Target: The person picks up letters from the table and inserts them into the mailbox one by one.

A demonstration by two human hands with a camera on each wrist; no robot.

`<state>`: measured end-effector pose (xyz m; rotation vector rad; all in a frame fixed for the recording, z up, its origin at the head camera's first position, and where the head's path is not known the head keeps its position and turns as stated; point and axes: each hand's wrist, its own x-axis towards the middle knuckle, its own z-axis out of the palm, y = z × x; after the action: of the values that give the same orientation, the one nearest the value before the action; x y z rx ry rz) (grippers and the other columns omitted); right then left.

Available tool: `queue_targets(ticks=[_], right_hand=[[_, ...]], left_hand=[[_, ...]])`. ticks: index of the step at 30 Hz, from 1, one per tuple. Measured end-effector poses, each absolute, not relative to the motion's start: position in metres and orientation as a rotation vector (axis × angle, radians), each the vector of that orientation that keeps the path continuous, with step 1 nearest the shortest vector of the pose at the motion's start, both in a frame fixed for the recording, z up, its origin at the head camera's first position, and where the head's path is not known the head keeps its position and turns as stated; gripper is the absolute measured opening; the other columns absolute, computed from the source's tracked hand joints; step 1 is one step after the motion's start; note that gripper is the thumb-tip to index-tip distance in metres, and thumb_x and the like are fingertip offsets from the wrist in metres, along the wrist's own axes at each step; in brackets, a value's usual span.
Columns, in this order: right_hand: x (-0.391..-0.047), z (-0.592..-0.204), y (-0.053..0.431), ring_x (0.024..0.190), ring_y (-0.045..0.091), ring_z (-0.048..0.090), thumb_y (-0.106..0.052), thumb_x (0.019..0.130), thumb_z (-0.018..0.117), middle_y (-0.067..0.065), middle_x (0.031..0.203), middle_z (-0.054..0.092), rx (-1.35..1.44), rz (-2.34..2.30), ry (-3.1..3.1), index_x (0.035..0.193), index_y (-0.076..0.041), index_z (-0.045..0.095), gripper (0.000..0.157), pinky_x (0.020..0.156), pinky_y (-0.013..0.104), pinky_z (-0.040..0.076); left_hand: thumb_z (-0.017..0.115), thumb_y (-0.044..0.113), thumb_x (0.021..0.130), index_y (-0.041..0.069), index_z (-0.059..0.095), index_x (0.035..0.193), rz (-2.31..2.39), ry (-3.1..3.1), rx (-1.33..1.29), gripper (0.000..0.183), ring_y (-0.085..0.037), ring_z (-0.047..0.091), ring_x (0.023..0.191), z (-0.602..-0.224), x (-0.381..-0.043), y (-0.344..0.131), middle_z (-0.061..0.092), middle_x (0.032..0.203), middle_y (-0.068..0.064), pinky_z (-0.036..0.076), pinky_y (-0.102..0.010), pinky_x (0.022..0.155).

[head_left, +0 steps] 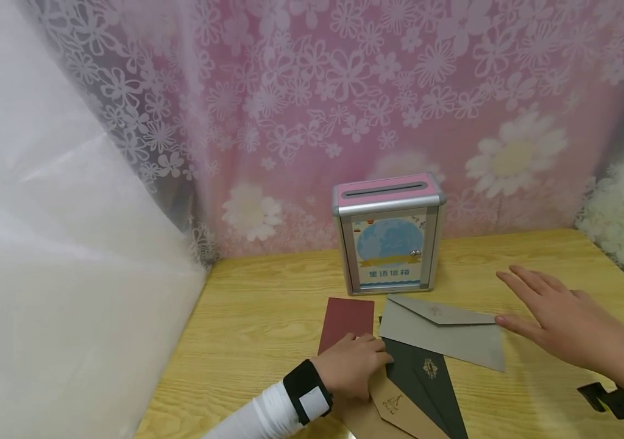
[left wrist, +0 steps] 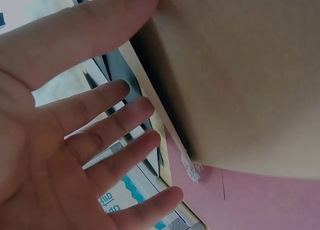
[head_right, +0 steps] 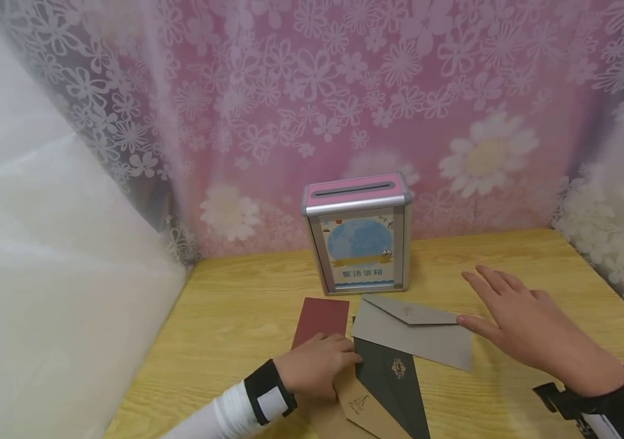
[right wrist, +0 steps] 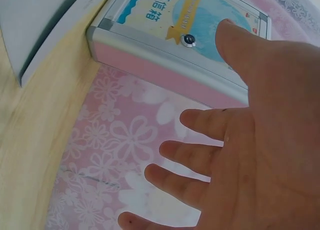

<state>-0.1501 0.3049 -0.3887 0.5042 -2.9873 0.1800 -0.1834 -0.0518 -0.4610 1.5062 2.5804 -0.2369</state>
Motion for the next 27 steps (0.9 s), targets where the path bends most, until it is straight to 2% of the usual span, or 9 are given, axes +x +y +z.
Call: queue_targets(ticks=[6, 10, 14, 19, 27], right_hand=[[-0.151, -0.392, 0.303, 0.121, 0.050, 0.029, -0.065, 0.087, 0.049, 0.029, 0.143, 0.031, 0.500, 0.173, -2.998, 0.146, -0.004, 0.031, 0.087, 0.075, 0.077, 0.033], [-0.152, -0.393, 0.302, 0.121, 0.050, 0.030, -0.065, 0.087, 0.050, 0.029, 0.143, 0.031, 0.508, 0.180, -2.994, 0.146, -0.003, 0.032, 0.087, 0.075, 0.077, 0.033], [-0.152, -0.395, 0.301, 0.120, 0.049, 0.031, -0.063, 0.087, 0.052, 0.029, 0.143, 0.031, 0.520, 0.183, -2.983, 0.146, -0.003, 0.033, 0.085, 0.075, 0.076, 0.033], [-0.152, -0.396, 0.301, 0.120, 0.050, 0.031, -0.062, 0.087, 0.053, 0.028, 0.143, 0.031, 0.517, 0.183, -2.984, 0.146, -0.004, 0.032, 0.086, 0.075, 0.077, 0.032], [-0.151, -0.396, 0.299, 0.120, 0.048, 0.031, -0.064, 0.087, 0.051, 0.026, 0.145, 0.030, 0.505, 0.211, -2.982, 0.147, -0.006, 0.031, 0.085, 0.076, 0.077, 0.032]], left_hand=[[0.082, 0.039, 0.067, 0.029, 0.060, 0.123, -0.218, 2.575, 1.522, 0.061, -0.007, 0.043, 0.102, -0.460, -0.185, -0.052, 0.055, 0.113, 0.012, 0.044, -0.033, 0.082], [0.082, 0.037, 0.067, 0.031, 0.064, 0.110, -0.208, 2.582, 1.537, 0.047, -0.006, 0.041, 0.094, -0.460, -0.185, -0.053, 0.054, 0.103, 0.013, 0.041, -0.030, 0.077], [0.082, 0.037, 0.066, 0.031, 0.064, 0.098, -0.180, 2.589, 1.538, 0.037, -0.006, 0.040, 0.092, -0.461, -0.185, -0.054, 0.051, 0.096, 0.014, 0.041, -0.030, 0.078], [0.083, 0.031, 0.064, 0.029, 0.059, 0.092, -0.068, 2.563, 1.488, 0.037, -0.001, 0.040, 0.089, -0.452, -0.187, -0.057, 0.052, 0.092, 0.017, 0.039, -0.029, 0.076], [0.083, 0.027, 0.068, 0.026, 0.053, 0.093, 0.084, 2.463, 1.476, 0.039, 0.005, 0.045, 0.064, -0.440, -0.189, -0.066, 0.053, 0.075, 0.019, 0.037, -0.022, 0.068]])
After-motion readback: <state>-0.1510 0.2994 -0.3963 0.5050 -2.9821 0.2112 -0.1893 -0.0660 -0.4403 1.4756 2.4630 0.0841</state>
